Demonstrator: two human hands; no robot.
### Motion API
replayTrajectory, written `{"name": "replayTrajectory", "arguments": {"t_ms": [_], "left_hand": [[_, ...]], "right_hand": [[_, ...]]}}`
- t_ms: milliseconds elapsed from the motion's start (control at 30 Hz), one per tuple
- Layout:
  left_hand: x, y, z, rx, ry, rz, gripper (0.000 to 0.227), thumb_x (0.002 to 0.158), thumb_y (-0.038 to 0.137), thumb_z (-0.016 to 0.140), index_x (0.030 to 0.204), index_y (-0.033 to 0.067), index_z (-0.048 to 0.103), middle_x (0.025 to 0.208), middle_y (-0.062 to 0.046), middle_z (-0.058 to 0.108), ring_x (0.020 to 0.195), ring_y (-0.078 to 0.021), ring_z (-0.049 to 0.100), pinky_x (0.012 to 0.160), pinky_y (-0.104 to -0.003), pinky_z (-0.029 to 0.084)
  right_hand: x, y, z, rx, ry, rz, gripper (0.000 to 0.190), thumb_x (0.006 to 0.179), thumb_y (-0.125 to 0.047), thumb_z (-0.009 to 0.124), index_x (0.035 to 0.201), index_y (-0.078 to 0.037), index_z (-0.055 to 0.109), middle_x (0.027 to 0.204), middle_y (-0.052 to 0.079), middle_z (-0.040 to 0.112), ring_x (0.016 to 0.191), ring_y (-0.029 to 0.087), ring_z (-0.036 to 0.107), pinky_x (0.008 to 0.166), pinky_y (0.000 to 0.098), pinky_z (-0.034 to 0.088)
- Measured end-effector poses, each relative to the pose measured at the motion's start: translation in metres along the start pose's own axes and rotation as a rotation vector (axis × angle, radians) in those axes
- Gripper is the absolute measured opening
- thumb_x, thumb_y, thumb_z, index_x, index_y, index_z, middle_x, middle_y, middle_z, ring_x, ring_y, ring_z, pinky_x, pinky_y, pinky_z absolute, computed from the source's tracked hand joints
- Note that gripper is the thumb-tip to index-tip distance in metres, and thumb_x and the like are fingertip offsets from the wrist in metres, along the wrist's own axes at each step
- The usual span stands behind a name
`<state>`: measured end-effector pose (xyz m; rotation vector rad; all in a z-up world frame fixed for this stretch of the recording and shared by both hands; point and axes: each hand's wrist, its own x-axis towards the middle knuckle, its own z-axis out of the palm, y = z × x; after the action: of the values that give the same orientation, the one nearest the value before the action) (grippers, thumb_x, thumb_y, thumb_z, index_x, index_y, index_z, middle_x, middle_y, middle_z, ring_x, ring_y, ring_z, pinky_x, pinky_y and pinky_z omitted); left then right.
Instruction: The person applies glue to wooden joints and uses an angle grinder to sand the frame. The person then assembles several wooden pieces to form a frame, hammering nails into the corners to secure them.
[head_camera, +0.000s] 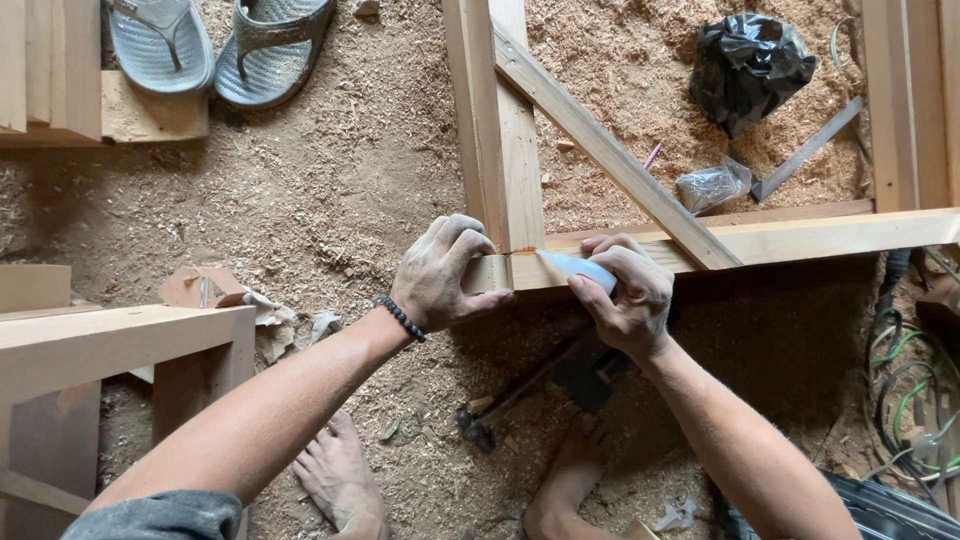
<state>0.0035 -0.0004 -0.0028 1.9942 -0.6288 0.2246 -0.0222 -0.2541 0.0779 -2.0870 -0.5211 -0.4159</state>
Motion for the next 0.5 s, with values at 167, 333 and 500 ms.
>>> {"name": "replayTrajectory", "arguments": {"t_ms": [167, 333, 500], "left_hand": [[0.0003, 0.0007, 0.0002, -0.004, 0.008, 0.007, 0.050, 0.072, 0.048, 0.087, 0.102, 0.0205, 0.058, 0.105, -0.002, 0.057, 0.099, -0.0278, 0.062, 0.081, -0.043, 0.055], [0.0002, -0.0004, 0.0010, -0.009, 0.014, 0.017, 0.050, 0.073, 0.047, 0.087, 0.102, 0.0195, 0.059, 0.104, -0.003, 0.057, 0.098, -0.0287, 0.062, 0.081, -0.044, 0.055], [-0.0001, -0.0032, 0.0048, -0.007, 0.023, 0.015, 0.051, 0.073, 0.051, 0.087, 0.101, 0.0207, 0.058, 0.104, -0.002, 0.057, 0.097, -0.0269, 0.063, 0.080, -0.042, 0.056]], "right_hand": [[0.0003, -0.0003, -0.0024, -0.009, 0.002, 0.002, 0.029, 0.091, -0.019, 0.079, 0.076, 0.001, 0.065, 0.068, 0.015, 0.059, 0.083, 0.038, 0.074, 0.080, 0.0462, 0.059], [0.0015, 0.0001, -0.0028, 0.022, 0.010, 0.003, 0.030, 0.091, -0.018, 0.079, 0.075, 0.002, 0.064, 0.067, 0.016, 0.058, 0.082, 0.038, 0.073, 0.081, 0.0464, 0.059], [-0.0056, 0.0077, -0.0049, 0.144, 0.074, 0.130, 0.026, 0.091, -0.018, 0.078, 0.089, 0.006, 0.066, 0.082, 0.020, 0.066, 0.092, 0.033, 0.073, 0.084, 0.0457, 0.058]]}}
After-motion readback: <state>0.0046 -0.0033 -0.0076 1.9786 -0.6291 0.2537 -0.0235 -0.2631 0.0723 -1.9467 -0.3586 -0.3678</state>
